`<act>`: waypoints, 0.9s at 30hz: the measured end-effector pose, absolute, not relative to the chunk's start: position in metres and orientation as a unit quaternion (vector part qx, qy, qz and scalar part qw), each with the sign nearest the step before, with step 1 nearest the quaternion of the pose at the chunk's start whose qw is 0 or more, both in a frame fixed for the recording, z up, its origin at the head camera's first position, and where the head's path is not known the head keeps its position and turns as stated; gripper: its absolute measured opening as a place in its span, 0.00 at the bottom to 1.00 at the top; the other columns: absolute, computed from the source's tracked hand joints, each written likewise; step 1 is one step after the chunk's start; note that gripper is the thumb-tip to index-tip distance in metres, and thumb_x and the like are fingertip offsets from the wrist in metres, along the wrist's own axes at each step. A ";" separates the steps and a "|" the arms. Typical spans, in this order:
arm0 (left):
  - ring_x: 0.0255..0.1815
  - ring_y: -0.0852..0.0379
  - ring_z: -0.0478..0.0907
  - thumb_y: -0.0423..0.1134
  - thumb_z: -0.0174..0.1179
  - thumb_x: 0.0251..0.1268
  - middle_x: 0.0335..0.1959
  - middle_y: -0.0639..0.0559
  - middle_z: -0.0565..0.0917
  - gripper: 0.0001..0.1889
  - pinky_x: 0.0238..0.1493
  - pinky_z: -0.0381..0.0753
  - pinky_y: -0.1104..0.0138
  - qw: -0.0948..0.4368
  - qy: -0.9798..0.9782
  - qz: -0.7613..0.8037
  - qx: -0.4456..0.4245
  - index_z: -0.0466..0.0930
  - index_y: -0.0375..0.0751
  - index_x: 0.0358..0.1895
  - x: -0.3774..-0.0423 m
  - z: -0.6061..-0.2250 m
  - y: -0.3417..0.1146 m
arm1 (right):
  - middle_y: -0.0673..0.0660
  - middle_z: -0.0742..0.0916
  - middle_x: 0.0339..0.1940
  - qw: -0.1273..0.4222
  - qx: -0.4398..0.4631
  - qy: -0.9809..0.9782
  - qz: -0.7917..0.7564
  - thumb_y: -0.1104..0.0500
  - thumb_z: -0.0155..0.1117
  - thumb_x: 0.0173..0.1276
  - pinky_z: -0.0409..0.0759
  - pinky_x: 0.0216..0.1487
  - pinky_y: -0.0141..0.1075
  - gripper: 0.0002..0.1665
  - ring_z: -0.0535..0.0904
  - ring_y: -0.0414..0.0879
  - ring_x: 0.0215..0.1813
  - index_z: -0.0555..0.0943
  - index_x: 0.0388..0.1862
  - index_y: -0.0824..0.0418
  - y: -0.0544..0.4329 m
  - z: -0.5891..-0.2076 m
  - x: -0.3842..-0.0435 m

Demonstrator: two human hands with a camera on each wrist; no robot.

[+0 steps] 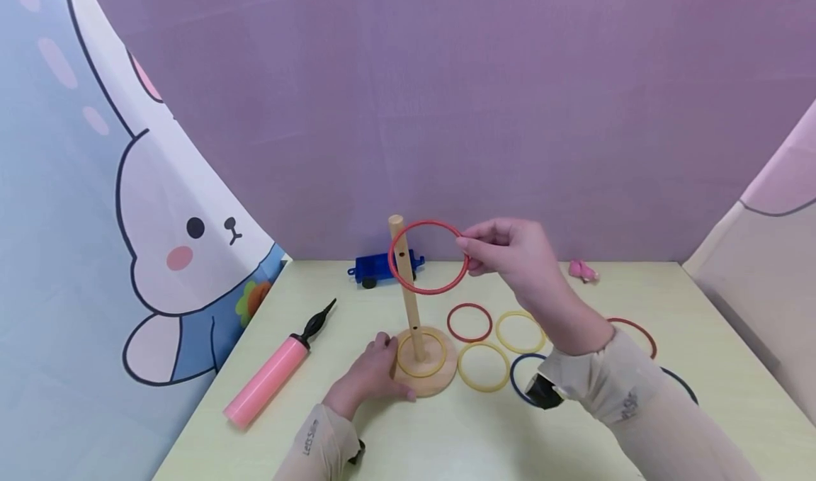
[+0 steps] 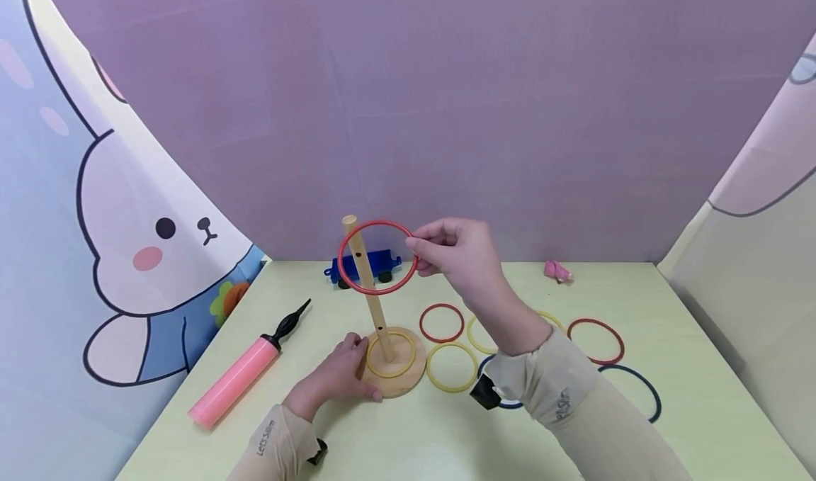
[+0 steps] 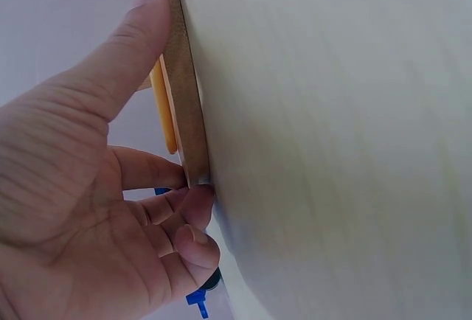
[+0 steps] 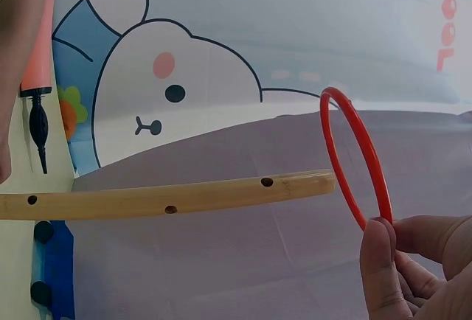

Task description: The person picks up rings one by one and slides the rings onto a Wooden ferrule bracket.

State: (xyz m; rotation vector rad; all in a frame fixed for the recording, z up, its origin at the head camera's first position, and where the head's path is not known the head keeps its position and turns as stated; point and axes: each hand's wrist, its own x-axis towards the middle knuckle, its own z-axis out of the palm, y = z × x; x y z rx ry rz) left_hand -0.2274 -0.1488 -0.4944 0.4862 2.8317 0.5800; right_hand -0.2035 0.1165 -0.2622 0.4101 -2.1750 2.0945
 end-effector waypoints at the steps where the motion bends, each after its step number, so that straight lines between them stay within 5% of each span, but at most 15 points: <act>1: 0.57 0.46 0.68 0.65 0.76 0.36 0.61 0.40 0.66 0.61 0.60 0.72 0.51 0.106 0.961 0.198 0.164 0.60 0.30 0.72 -0.227 -0.494 -0.149 | 0.54 0.87 0.27 0.047 0.134 -0.711 0.688 0.67 0.68 0.63 0.85 0.35 0.39 0.14 0.83 0.45 0.25 0.81 0.43 0.77 0.115 -0.262 -0.204; 27: 0.58 0.46 0.67 0.63 0.76 0.37 0.61 0.41 0.65 0.61 0.60 0.72 0.50 0.105 0.957 0.213 0.165 0.59 0.31 0.73 -0.228 -0.497 -0.151 | 0.58 0.86 0.29 0.053 0.104 -0.696 0.708 0.63 0.70 0.63 0.85 0.35 0.41 0.15 0.85 0.47 0.27 0.82 0.44 0.73 0.095 -0.252 -0.218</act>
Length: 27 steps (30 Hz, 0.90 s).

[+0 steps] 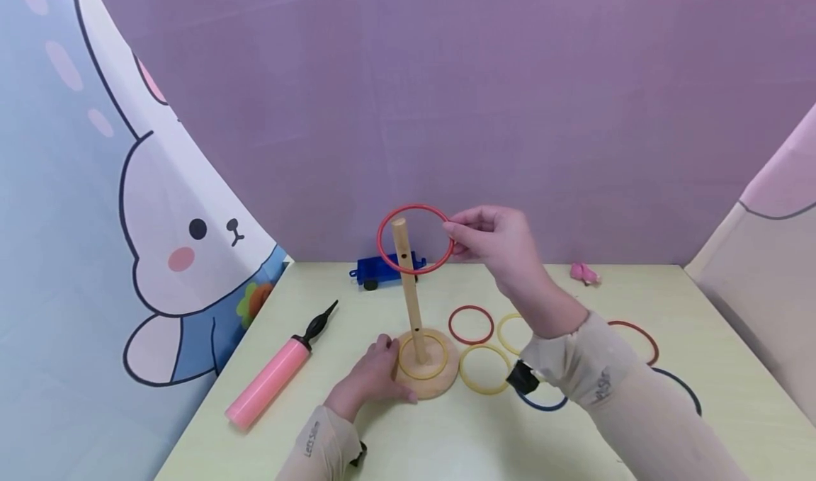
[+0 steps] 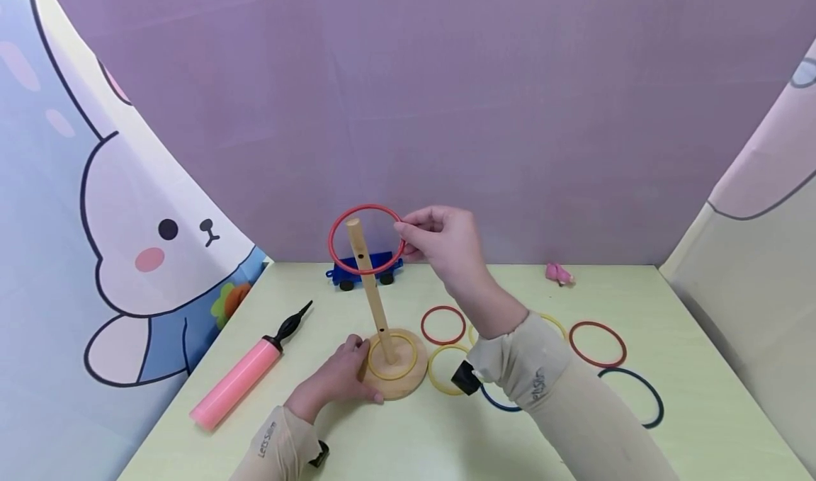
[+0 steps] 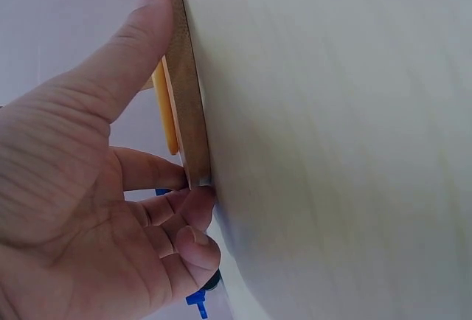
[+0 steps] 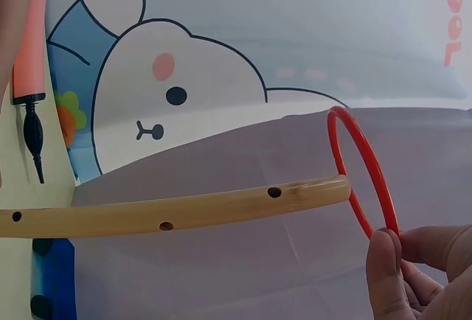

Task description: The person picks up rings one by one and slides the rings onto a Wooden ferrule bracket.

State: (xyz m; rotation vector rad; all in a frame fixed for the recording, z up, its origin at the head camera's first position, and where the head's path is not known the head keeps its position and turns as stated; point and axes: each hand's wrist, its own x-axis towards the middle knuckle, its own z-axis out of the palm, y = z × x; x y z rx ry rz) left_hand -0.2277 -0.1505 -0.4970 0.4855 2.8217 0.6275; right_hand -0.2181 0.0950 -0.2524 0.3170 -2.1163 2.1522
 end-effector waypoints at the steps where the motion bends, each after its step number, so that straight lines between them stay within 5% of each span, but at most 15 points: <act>1: 0.58 0.45 0.68 0.63 0.77 0.37 0.61 0.41 0.66 0.61 0.60 0.72 0.50 0.105 0.957 0.214 0.166 0.59 0.31 0.72 -0.228 -0.497 -0.150 | 0.58 0.85 0.29 0.053 0.102 -0.695 0.710 0.63 0.70 0.63 0.85 0.35 0.41 0.15 0.85 0.47 0.27 0.82 0.44 0.73 0.095 -0.253 -0.219; 27: 0.59 0.45 0.67 0.63 0.76 0.38 0.62 0.41 0.65 0.61 0.60 0.72 0.51 0.105 0.957 0.210 0.169 0.58 0.31 0.73 -0.225 -0.492 -0.150 | 0.58 0.85 0.28 0.031 0.074 -0.704 0.706 0.66 0.68 0.65 0.85 0.34 0.39 0.12 0.82 0.44 0.24 0.82 0.43 0.74 0.091 -0.280 -0.225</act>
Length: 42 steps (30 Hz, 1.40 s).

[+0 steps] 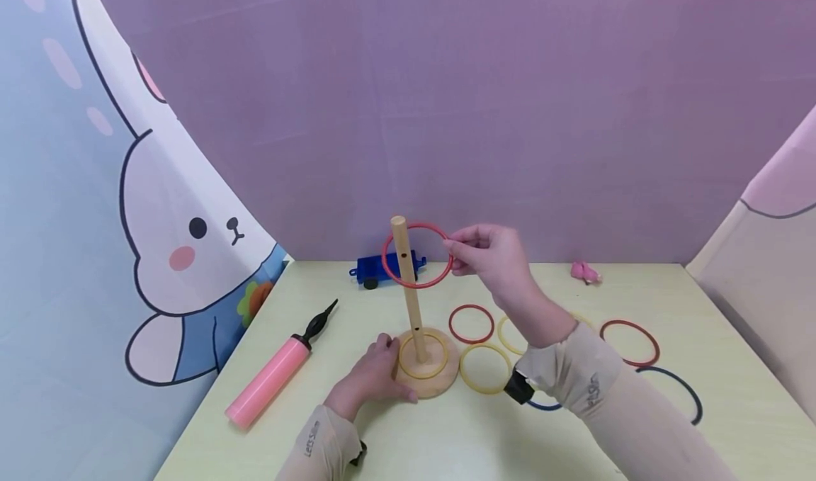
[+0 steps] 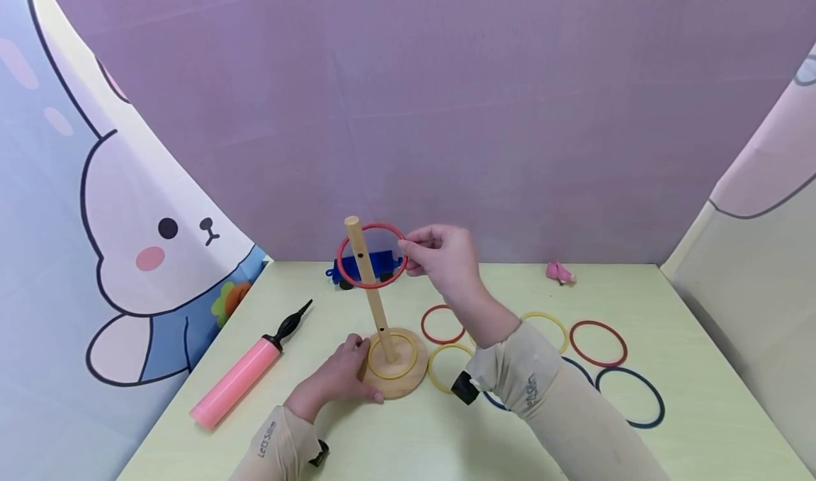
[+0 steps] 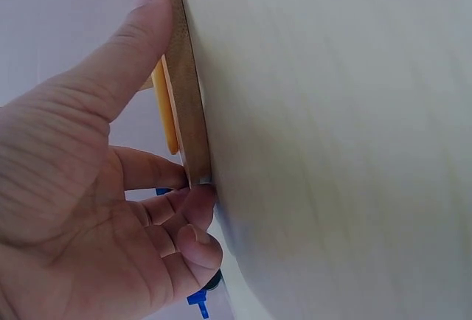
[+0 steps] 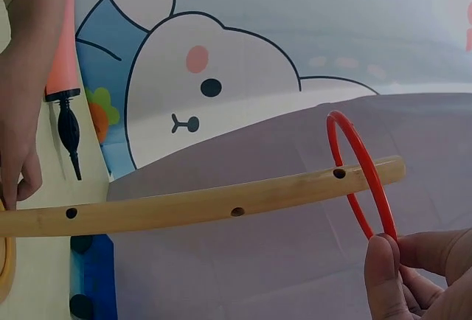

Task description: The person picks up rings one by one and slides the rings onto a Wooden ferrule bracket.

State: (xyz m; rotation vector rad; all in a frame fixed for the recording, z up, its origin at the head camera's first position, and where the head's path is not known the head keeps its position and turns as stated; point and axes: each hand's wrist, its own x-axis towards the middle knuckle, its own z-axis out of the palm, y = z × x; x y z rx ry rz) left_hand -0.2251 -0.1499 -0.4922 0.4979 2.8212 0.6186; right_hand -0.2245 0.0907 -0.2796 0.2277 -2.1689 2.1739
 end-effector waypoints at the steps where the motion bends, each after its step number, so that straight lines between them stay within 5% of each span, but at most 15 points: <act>1: 0.59 0.45 0.67 0.63 0.76 0.38 0.62 0.41 0.65 0.61 0.61 0.72 0.51 0.106 0.957 0.210 0.168 0.58 0.31 0.73 -0.225 -0.492 -0.150 | 0.58 0.85 0.28 0.030 0.071 -0.706 0.704 0.66 0.68 0.65 0.85 0.34 0.39 0.12 0.82 0.44 0.25 0.82 0.43 0.73 0.091 -0.281 -0.225; 20: 0.57 0.46 0.67 0.63 0.76 0.38 0.60 0.41 0.66 0.60 0.60 0.72 0.51 0.107 0.957 0.209 0.168 0.59 0.31 0.72 -0.223 -0.490 -0.148 | 0.65 0.86 0.34 0.015 0.042 -0.728 0.684 0.66 0.68 0.64 0.85 0.33 0.38 0.10 0.83 0.45 0.25 0.83 0.42 0.72 0.093 -0.314 -0.230; 34: 0.55 0.48 0.66 0.64 0.75 0.38 0.59 0.43 0.65 0.60 0.59 0.73 0.52 0.108 0.958 0.209 0.167 0.59 0.32 0.73 -0.226 -0.494 -0.150 | 0.56 0.85 0.25 -0.004 0.027 -0.717 0.697 0.68 0.68 0.64 0.84 0.30 0.37 0.11 0.81 0.43 0.23 0.81 0.41 0.75 0.093 -0.342 -0.232; 42: 0.57 0.47 0.66 0.64 0.76 0.38 0.60 0.42 0.65 0.60 0.61 0.72 0.51 0.108 0.958 0.210 0.163 0.59 0.33 0.73 -0.226 -0.494 -0.150 | 0.59 0.85 0.26 0.003 0.028 -0.731 0.682 0.68 0.68 0.63 0.84 0.30 0.36 0.09 0.82 0.42 0.23 0.81 0.39 0.75 0.096 -0.358 -0.233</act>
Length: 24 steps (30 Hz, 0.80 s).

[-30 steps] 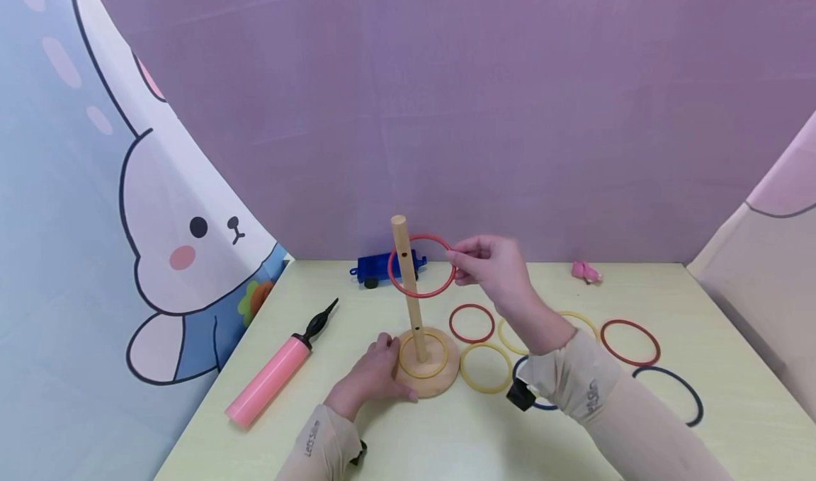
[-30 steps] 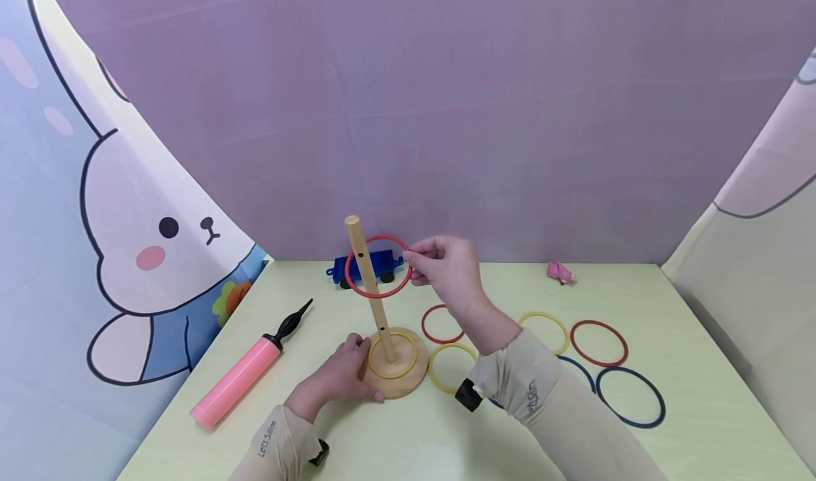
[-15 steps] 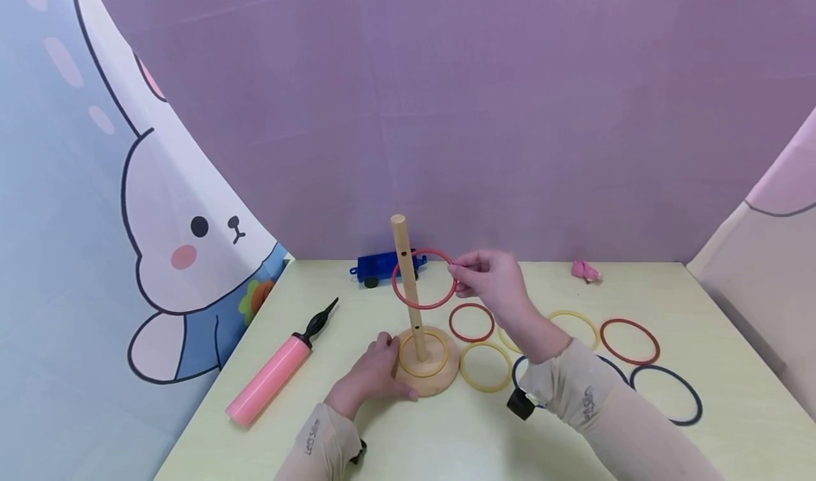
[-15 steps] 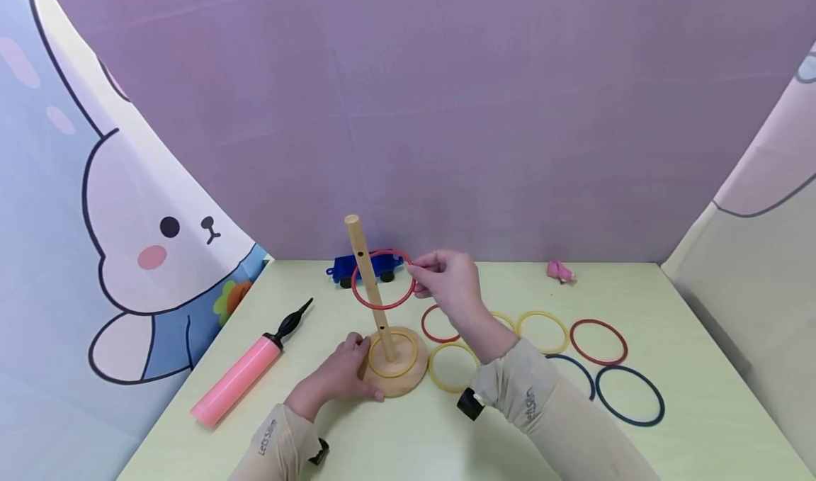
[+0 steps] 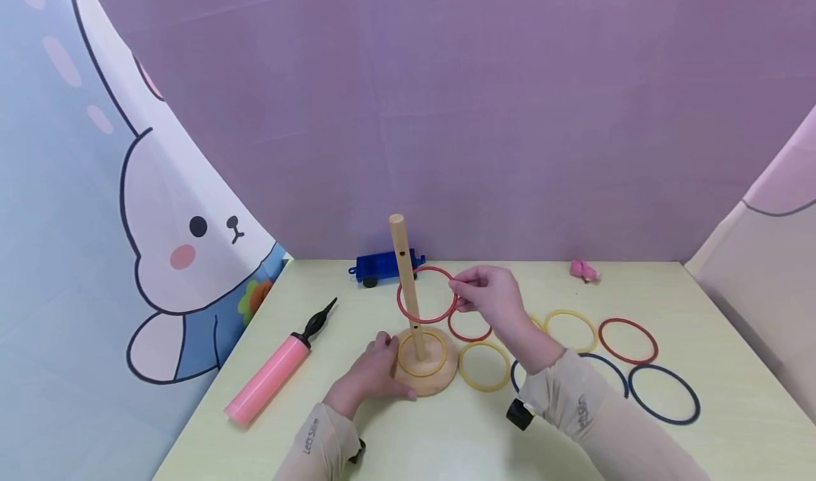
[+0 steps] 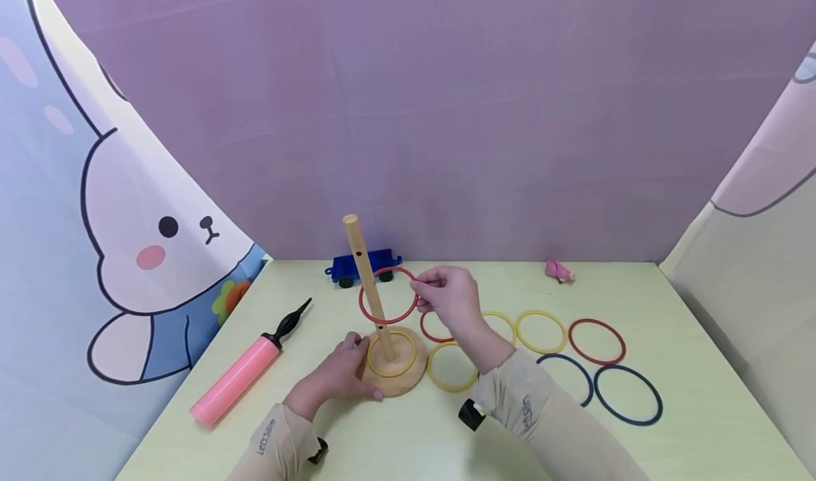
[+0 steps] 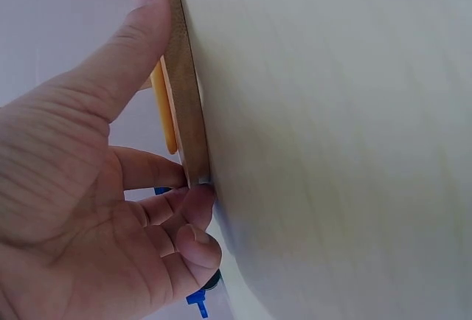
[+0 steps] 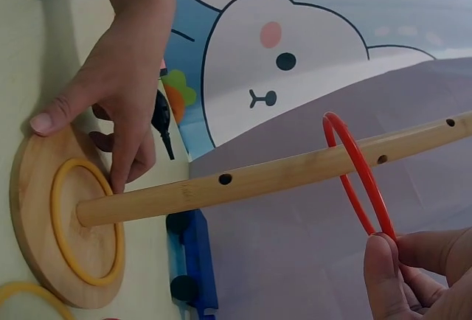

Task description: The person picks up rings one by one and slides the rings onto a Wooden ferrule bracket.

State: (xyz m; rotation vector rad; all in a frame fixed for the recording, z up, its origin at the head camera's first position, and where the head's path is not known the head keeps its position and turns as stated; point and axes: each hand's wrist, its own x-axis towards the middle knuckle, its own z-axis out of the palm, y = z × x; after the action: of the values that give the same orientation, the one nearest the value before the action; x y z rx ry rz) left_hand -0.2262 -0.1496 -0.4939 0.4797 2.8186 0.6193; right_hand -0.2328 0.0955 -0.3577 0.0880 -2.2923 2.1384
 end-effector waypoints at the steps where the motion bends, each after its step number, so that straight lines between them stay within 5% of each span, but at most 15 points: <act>1: 0.57 0.46 0.66 0.64 0.76 0.38 0.60 0.42 0.65 0.60 0.60 0.72 0.50 0.107 0.957 0.212 0.164 0.59 0.32 0.73 -0.226 -0.494 -0.150 | 0.60 0.85 0.26 0.000 0.026 -0.729 0.684 0.69 0.68 0.63 0.84 0.30 0.36 0.09 0.82 0.43 0.23 0.81 0.39 0.75 0.095 -0.360 -0.233; 24: 0.56 0.48 0.67 0.65 0.75 0.37 0.60 0.43 0.65 0.61 0.60 0.72 0.51 0.109 0.957 0.214 0.165 0.58 0.34 0.74 -0.227 -0.495 -0.150 | 0.64 0.85 0.29 -0.020 -0.006 -0.724 0.690 0.69 0.67 0.64 0.84 0.30 0.36 0.08 0.81 0.44 0.23 0.81 0.40 0.75 0.092 -0.396 -0.232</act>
State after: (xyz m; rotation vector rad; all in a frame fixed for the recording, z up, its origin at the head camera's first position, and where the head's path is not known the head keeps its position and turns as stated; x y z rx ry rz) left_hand -0.2268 -0.1504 -0.4951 0.4841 2.8138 0.6288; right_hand -0.2323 0.0921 -0.3964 -0.0175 -2.3031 2.1954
